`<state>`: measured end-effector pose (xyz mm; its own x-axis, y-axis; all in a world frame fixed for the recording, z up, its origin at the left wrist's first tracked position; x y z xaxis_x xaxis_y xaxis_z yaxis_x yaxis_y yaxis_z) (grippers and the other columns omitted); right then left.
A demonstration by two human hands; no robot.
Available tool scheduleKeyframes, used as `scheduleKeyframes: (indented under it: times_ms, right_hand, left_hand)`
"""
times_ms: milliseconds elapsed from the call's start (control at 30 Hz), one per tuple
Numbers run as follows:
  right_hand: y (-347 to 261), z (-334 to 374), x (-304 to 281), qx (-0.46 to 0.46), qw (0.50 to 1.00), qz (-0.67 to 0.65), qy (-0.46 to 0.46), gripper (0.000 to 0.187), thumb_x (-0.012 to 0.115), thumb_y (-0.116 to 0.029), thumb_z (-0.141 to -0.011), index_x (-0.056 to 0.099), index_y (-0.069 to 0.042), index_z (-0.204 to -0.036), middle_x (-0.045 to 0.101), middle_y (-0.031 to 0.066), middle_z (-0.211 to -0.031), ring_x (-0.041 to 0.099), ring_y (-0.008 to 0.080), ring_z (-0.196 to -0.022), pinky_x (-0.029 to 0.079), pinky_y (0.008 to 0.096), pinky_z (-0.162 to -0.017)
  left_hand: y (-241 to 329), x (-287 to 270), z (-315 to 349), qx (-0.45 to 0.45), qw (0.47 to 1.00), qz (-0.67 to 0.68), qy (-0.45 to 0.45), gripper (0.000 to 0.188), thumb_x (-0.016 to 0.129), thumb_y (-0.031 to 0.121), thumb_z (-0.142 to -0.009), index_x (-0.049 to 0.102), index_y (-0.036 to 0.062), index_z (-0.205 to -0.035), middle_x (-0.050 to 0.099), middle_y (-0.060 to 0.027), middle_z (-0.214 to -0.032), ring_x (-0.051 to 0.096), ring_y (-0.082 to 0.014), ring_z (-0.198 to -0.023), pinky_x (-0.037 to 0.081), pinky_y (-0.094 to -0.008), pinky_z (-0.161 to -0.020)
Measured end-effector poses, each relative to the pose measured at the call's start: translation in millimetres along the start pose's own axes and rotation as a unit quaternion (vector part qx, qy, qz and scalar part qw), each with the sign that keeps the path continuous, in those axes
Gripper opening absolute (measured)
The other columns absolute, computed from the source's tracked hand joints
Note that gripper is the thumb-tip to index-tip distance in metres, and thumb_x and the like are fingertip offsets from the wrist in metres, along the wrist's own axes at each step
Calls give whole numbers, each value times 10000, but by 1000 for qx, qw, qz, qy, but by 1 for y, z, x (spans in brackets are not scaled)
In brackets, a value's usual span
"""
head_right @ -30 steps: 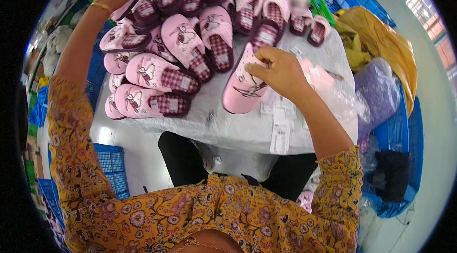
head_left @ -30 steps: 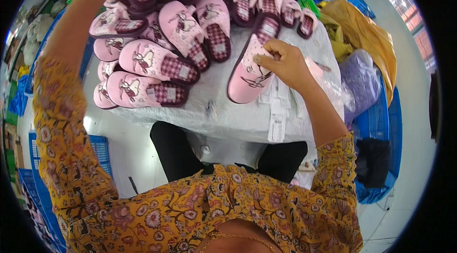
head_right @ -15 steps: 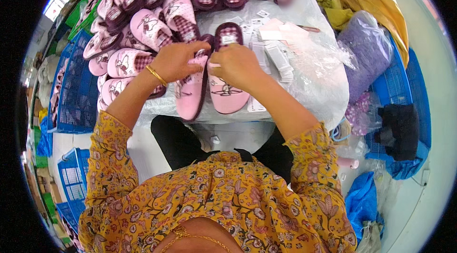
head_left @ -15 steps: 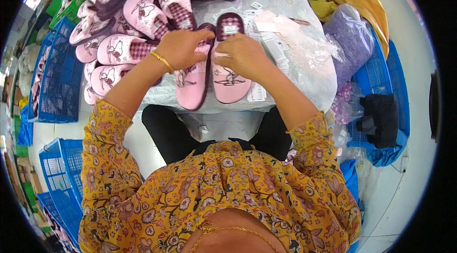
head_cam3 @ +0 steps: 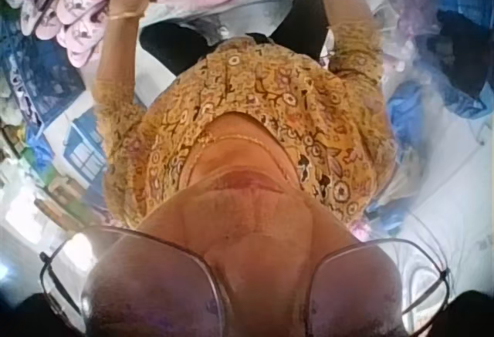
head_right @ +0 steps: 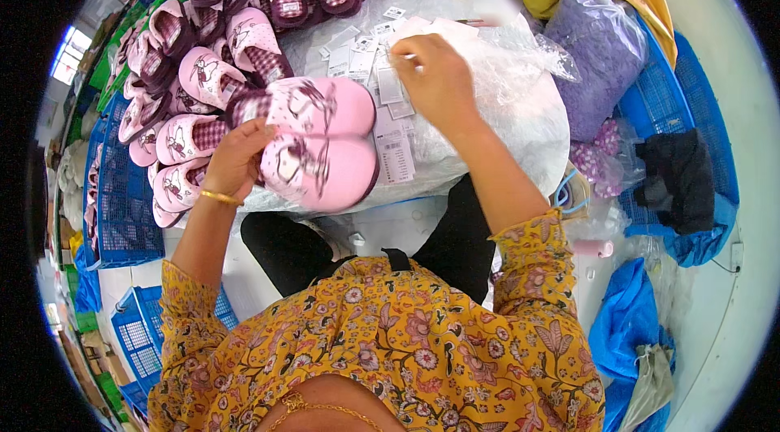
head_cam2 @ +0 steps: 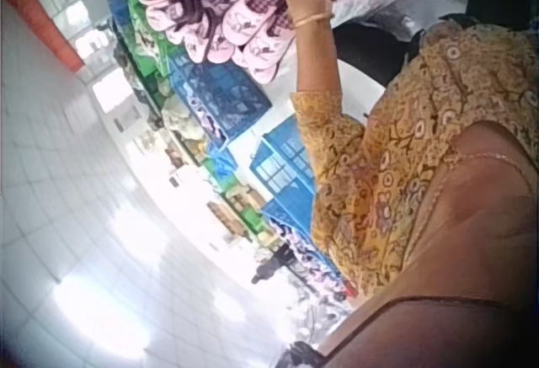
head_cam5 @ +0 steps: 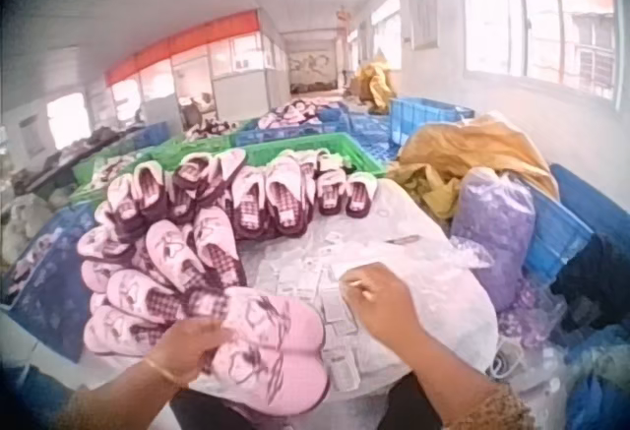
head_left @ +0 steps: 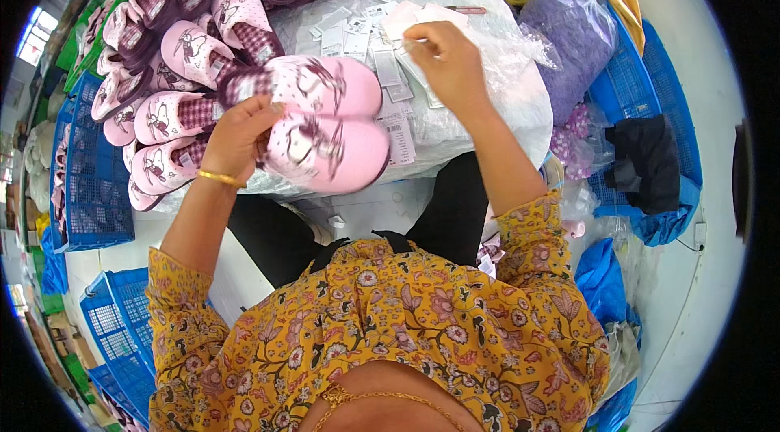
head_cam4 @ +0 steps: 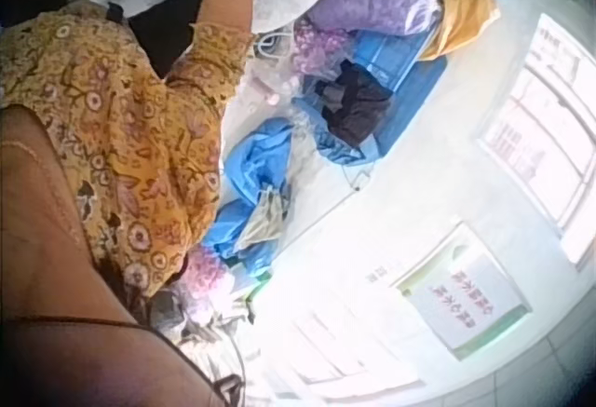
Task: The person sits on the floor and repeatedly picks up pairs of pink slippers, then attaches small white tags to each slipper by hand. The tagged slippers are placed back into a pile on the floor.
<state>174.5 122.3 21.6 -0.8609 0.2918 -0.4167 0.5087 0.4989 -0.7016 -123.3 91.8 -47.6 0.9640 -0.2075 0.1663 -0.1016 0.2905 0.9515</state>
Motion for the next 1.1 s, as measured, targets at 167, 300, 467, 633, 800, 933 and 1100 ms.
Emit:
scheduleKeyframes:
  times_ms: [167,300,467,633,800,933,1100]
  right_hand:
    - [47,20,-21,64,995,78,-20,118,696,-144,-825,686,-78,-923,651,108,-885,647,283,-739,514,374,-686]
    - [71,18,-7,57,990,127,-28,140,701,-164,-815,690,-102,-939,650,94,-895,628,283,-874,505,394,-748]
    - [90,-19,1,-5,967,253,-19,187,685,-140,-801,692,-85,-979,670,103,-975,603,317,-968,498,413,-813]
    - [153,-63,22,78,911,376,-148,330,704,-247,-781,670,-89,-1069,686,115,-1064,611,331,-1052,513,436,-859]
    - [186,-80,41,147,855,426,-258,417,716,-319,-765,650,-76,-1098,689,127,-1112,642,323,-1071,525,446,-886]
    - [199,-88,45,127,848,426,-288,505,752,-297,-719,625,-64,-1149,685,135,-1125,655,304,-1065,527,437,-891]
    - [211,-87,42,139,860,331,-363,717,810,-296,-616,577,-48,-1247,661,165,-1167,638,317,-1080,517,395,-907]
  left_hand:
    - [4,55,24,75,939,335,29,246,546,161,-985,514,64,-1209,607,-124,-1194,580,-243,-1136,455,-392,-1025]
    - [-27,51,5,147,896,405,103,366,467,222,-1023,470,-14,-1303,477,-175,-1406,459,-264,-1308,349,-408,-1143]
    - [-58,56,-15,118,929,331,113,471,460,222,-1025,327,-32,-1399,382,-230,-1468,404,-328,-1359,365,-425,-1131]
    - [-54,62,9,67,960,249,108,532,472,155,-1010,218,-5,-1449,369,-289,-1446,476,-371,-1300,437,-432,-1077]
    - [-61,62,35,13,966,234,104,519,487,136,-999,254,23,-1448,457,-276,-1386,531,-354,-1246,469,-413,-1035]
    - [-67,58,49,-29,977,193,91,497,493,140,-999,292,32,-1441,518,-249,-1326,569,-326,-1198,501,-388,-980]
    - [-75,51,56,-37,980,179,79,455,543,148,-988,356,44,-1390,585,-210,-1219,627,-286,-1093,530,-350,-905]
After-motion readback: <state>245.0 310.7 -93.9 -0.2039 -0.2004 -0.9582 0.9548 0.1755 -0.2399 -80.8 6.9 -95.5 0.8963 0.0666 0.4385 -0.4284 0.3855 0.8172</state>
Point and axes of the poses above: each hand's wrist, its own z-axis away from the middle knuckle, its own x-axis out of the palm, y = z × x, the point moved 9 cm from there along -z, towards the middle knuckle
